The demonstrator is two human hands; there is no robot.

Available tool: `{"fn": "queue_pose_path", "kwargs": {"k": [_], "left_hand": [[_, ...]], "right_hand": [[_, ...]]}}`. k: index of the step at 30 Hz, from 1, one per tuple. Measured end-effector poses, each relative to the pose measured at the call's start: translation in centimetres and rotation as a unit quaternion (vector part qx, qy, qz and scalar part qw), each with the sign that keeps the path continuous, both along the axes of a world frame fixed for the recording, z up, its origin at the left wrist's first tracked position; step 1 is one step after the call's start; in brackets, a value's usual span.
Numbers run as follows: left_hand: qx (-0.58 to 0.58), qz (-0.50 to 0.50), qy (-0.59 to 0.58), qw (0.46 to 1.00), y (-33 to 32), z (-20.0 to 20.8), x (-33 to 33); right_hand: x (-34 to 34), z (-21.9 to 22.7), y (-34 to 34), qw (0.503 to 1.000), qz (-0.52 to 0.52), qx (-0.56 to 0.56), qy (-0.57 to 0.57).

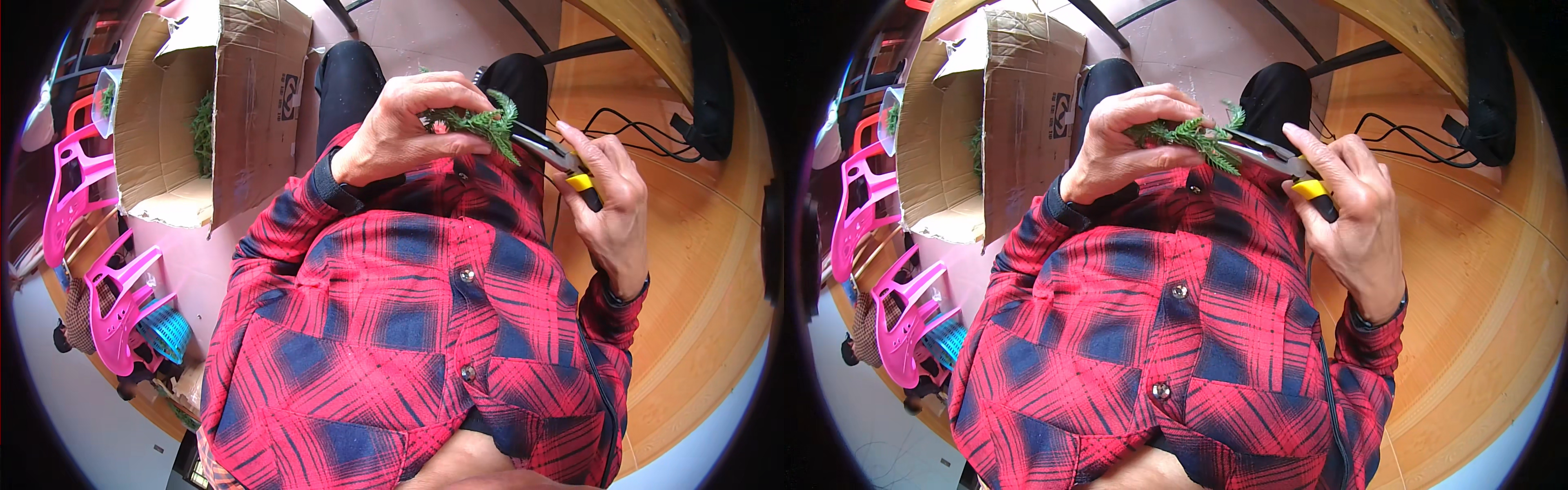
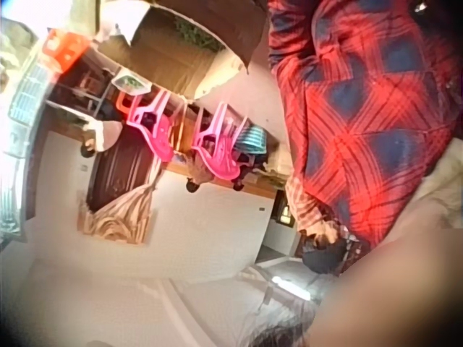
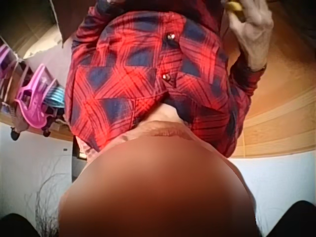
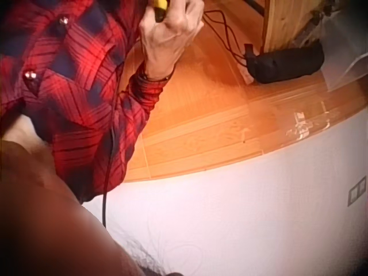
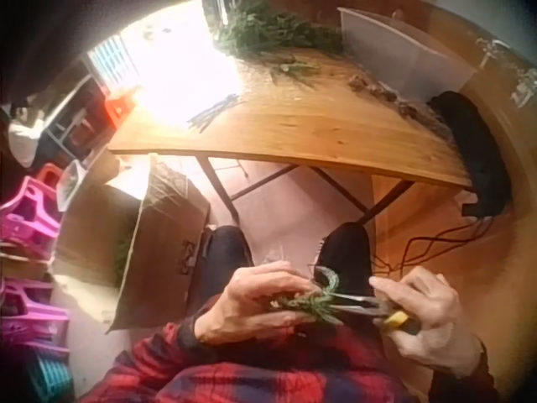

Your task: Assembling small artificial plant decorations by attaching green plastic sprigs to small brown textured bases.

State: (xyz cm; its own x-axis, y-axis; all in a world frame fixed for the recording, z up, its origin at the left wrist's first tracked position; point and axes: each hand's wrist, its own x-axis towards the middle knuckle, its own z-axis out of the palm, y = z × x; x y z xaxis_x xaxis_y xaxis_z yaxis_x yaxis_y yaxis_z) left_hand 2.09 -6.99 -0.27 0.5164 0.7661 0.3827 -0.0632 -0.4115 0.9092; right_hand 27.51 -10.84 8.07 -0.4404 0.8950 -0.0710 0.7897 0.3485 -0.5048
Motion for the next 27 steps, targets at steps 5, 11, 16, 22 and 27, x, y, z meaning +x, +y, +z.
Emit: {"fn": "queue_pose_path", "kwargs": {"k": [5,11,16,22,27], "left_hand": [[-0.011,-0.002,-0.028,1.000,-0.1,0.1,0.2],[-0.014,0.004,-0.018,1.000,-0.3,0.2,0.1],[-0.051,-0.007,-0.035,0.998,-0.3,-0.2,0.0],[-0.056,-0.021,-0.037,0.998,-0.1,-0.5,0.0],[-0.040,-0.023,-0.032,0.998,0.2,-0.3,0.0]], "right_hand": [[-1.2,-0.2,-0.4,0.998,-0.002,0.062,-0.019],[-1.5,-0.8,-0.4,0.997,-0.009,0.075,-0.010],[-1.7,-0.8,-0.3,0.997,0.001,0.074,-0.007],[-1.4,-0.9,-0.1,0.999,0.014,0.047,-0.020],[-1.3,-1.4,-0.2,0.999,0.008,0.020,0.023]]}}
